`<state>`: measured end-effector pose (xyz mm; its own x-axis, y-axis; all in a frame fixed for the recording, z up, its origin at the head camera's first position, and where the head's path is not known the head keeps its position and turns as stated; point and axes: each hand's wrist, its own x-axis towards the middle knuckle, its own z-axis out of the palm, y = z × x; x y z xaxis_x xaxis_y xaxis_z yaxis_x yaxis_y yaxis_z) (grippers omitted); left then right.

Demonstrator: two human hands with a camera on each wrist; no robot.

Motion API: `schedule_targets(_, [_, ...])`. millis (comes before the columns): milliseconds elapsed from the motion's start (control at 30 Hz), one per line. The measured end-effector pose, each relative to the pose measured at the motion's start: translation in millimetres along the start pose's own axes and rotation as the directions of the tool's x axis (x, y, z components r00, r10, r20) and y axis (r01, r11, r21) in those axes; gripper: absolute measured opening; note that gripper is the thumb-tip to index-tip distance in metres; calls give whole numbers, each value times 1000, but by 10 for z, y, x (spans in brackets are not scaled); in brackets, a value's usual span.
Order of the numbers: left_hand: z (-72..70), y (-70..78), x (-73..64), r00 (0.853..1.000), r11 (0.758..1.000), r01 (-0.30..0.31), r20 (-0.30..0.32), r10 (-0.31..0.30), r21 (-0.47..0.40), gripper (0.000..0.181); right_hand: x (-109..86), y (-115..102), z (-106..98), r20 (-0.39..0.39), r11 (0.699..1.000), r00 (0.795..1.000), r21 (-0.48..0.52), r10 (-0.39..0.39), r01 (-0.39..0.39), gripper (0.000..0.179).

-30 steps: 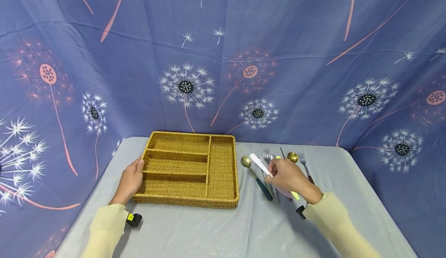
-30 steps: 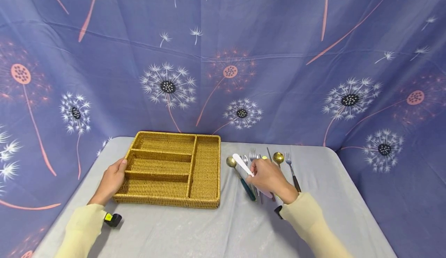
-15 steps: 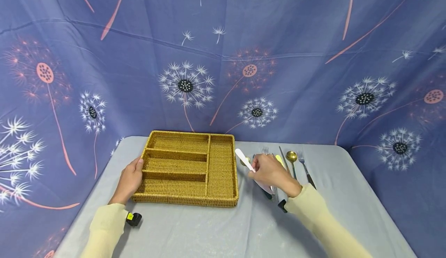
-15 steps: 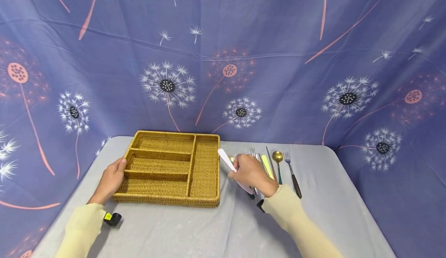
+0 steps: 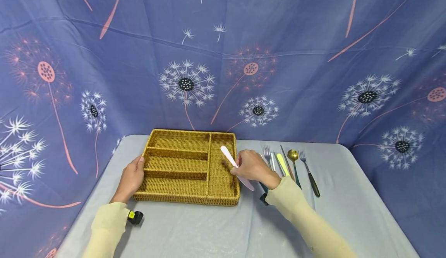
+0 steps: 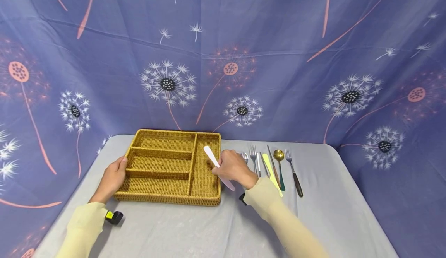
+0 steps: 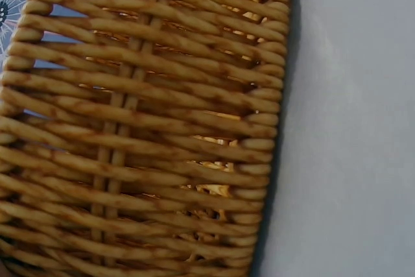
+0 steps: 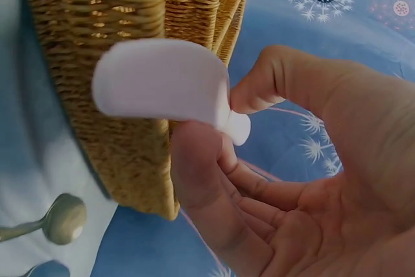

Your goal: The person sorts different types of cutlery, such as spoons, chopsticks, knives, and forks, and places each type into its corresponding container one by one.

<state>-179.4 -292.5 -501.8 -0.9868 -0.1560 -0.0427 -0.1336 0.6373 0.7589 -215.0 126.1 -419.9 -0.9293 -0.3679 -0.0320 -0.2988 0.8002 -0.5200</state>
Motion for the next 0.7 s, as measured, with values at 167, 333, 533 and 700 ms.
schedule_targets(167, [7,12,8,1000,1000,-2,-4,2,-3,64,102,-77,59,7,1000,1000,7,1,-1,28])
schedule_targets(333, [10,7,14,1000,1000,-2,-2,2,2,64,199,-146,123,38,999,999,33,16,-18,37])
schedule_targets(533, [11,10,12,1000,1000,-6,0,6,2,65,267,-200,165,43,998,999,62,7,-9,49])
schedule_targets(700, [3,7,9,1000,1000,-7,-1,7,-4,66,340,-233,180,23,998,1000,66,21,-22,40])
